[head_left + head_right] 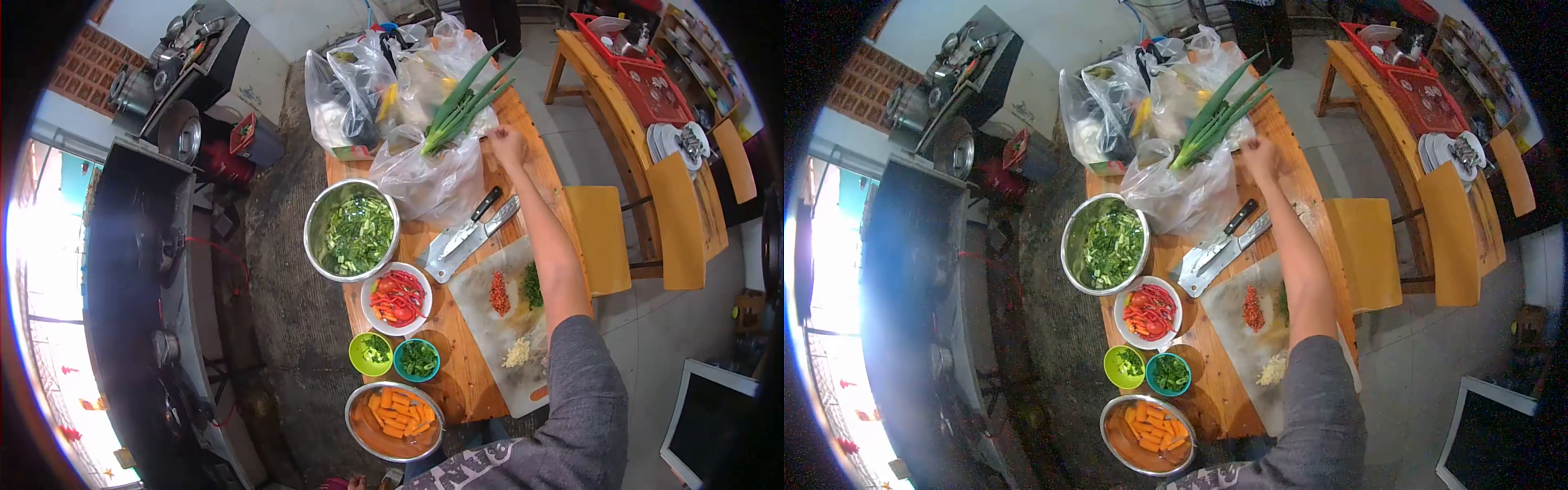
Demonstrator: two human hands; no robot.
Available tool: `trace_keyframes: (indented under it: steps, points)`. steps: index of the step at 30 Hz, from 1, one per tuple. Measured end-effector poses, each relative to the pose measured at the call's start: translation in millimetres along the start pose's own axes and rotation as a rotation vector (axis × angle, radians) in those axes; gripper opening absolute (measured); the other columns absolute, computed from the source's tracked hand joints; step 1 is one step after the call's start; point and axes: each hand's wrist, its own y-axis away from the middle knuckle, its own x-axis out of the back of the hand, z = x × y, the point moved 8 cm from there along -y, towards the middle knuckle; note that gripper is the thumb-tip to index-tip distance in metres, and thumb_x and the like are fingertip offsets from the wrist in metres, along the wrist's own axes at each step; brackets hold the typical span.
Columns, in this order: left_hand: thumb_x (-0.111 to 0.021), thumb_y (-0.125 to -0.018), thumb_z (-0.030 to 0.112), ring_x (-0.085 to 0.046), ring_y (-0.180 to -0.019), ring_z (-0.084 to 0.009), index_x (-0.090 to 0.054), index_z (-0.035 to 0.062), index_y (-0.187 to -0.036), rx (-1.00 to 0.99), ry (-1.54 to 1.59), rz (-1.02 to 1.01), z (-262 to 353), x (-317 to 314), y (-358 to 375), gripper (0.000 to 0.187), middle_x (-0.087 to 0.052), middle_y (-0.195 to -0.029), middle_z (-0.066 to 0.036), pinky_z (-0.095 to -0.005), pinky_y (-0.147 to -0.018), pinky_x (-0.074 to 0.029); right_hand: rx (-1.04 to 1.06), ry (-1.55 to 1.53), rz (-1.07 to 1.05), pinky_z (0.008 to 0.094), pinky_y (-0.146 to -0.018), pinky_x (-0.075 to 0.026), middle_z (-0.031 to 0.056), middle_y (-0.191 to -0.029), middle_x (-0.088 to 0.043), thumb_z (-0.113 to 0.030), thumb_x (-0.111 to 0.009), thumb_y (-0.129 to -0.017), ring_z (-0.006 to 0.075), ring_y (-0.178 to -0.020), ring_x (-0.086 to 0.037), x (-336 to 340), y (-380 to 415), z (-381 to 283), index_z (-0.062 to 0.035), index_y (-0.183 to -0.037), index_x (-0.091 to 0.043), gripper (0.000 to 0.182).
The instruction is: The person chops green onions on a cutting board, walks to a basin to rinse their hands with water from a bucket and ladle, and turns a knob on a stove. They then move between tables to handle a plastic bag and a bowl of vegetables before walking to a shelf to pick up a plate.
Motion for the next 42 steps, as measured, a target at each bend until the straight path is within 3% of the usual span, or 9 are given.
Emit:
trace_keyframes:
  steps: [3, 6, 19, 28, 30, 31, 35, 40, 42]
  points:
    - [-0.064, -0.090, 0.027, -0.054, -0.076, -0.0132, -0.065, 0.0019, -0.088, 0.000, -0.007, -0.010, 2, -4, 1, 0.025, -0.062, -0.080, -0.005, -0.0335, -0.067, -0.045, 0.229, -0.173, 0.102, 0.0277, -0.063, -0.050, 0.0034, -0.073, -0.070, -0.025, -0.080, -0.084, 0.0116, -0.065, -0.063, 27, 12, -116, -0.0037, -0.085, -0.073, 0.022]
    - [-0.064, -0.090, 0.026, -0.055, -0.077, -0.0134, -0.066, 0.0015, -0.089, -0.003, -0.012, -0.018, 6, -15, -2, 0.025, -0.063, -0.082, -0.006, -0.0335, -0.068, -0.045, 0.298, -0.147, -0.003, 0.0322, -0.063, -0.051, 0.0067, -0.076, -0.072, -0.021, -0.079, -0.081, 0.0178, -0.065, -0.067, 15, 30, -164, -0.0062, -0.083, -0.073, 0.016]
    - [-0.065, -0.090, 0.026, -0.058, -0.082, -0.0147, -0.068, 0.0001, -0.094, -0.003, 0.029, -0.032, -2, -34, -1, 0.026, -0.067, -0.087, -0.008, -0.0334, -0.073, -0.048, 0.102, -0.357, -0.347, 0.0249, -0.069, -0.051, 0.0038, -0.082, -0.070, -0.011, -0.078, -0.084, 0.0098, -0.076, -0.064, 47, 177, -142, -0.0026, -0.088, -0.071, 0.012]
    - [-0.064, -0.091, 0.026, -0.061, -0.088, -0.0180, -0.068, -0.0026, -0.100, -0.162, 0.027, -0.070, -38, -18, -1, 0.030, -0.070, -0.094, -0.013, -0.0343, -0.079, -0.049, -0.498, -0.217, 0.219, 0.0228, -0.070, -0.045, -0.0037, -0.085, -0.068, -0.018, -0.077, -0.088, 0.0053, -0.076, -0.058, 319, 284, 41, -0.0071, -0.094, -0.074, 0.013]
    - [-0.063, -0.093, 0.026, -0.063, -0.093, -0.0232, -0.067, -0.0065, -0.107, -0.231, -0.162, -0.024, -38, -10, -14, 0.035, -0.070, -0.101, -0.019, -0.0364, -0.085, -0.049, -0.633, -0.151, 0.348, 0.0218, -0.059, -0.038, -0.0078, -0.074, -0.060, -0.024, -0.079, -0.087, 0.0030, -0.065, -0.049, 406, 342, 91, -0.0086, -0.095, -0.073, 0.018]
    - [-0.062, -0.095, 0.026, -0.062, -0.091, -0.0235, -0.066, -0.0057, -0.108, -0.235, 0.133, -0.066, -33, -12, -20, 0.034, -0.070, -0.100, -0.017, -0.0370, -0.084, -0.049, -0.703, -0.104, 0.388, 0.0222, -0.054, -0.032, -0.0094, -0.069, -0.053, -0.026, -0.079, -0.086, 0.0027, -0.060, -0.043, 443, 377, 97, -0.0090, -0.095, -0.073, 0.020]
    - [-0.060, -0.096, 0.023, -0.060, -0.089, -0.0157, -0.067, -0.0011, -0.111, -0.238, 0.057, -0.155, -16, -30, -12, 0.029, -0.068, -0.096, -0.007, -0.0316, -0.080, -0.048, -0.895, -0.008, 0.576, 0.0241, -0.044, -0.022, -0.0099, -0.060, -0.035, -0.031, -0.079, -0.086, 0.0032, -0.049, -0.029, 587, 533, 173, -0.0131, -0.084, -0.068, 0.021]
    - [-0.063, -0.095, 0.028, -0.055, -0.083, -0.0099, -0.068, 0.0017, -0.105, -0.428, -0.171, -0.231, -40, -61, -34, 0.029, -0.063, -0.089, 0.000, -0.0285, -0.073, -0.047, -1.094, -0.003, 0.660, 0.0270, -0.036, -0.022, -0.0069, -0.054, -0.034, -0.038, -0.077, -0.086, 0.0071, -0.040, -0.028, 665, 711, 164, -0.0198, -0.064, -0.048, 0.041]
    - [-0.064, -0.094, 0.030, -0.057, -0.085, -0.0123, -0.068, 0.0002, -0.108, -0.289, -0.098, -0.200, -86, -69, -15, 0.033, -0.065, -0.093, -0.002, -0.0305, -0.075, -0.047, -1.194, -0.172, 0.682, 0.0266, -0.036, -0.023, -0.0068, -0.054, -0.036, -0.038, -0.076, -0.087, 0.0074, -0.039, -0.029, 679, 765, 173, -0.0204, -0.064, -0.049, 0.040]
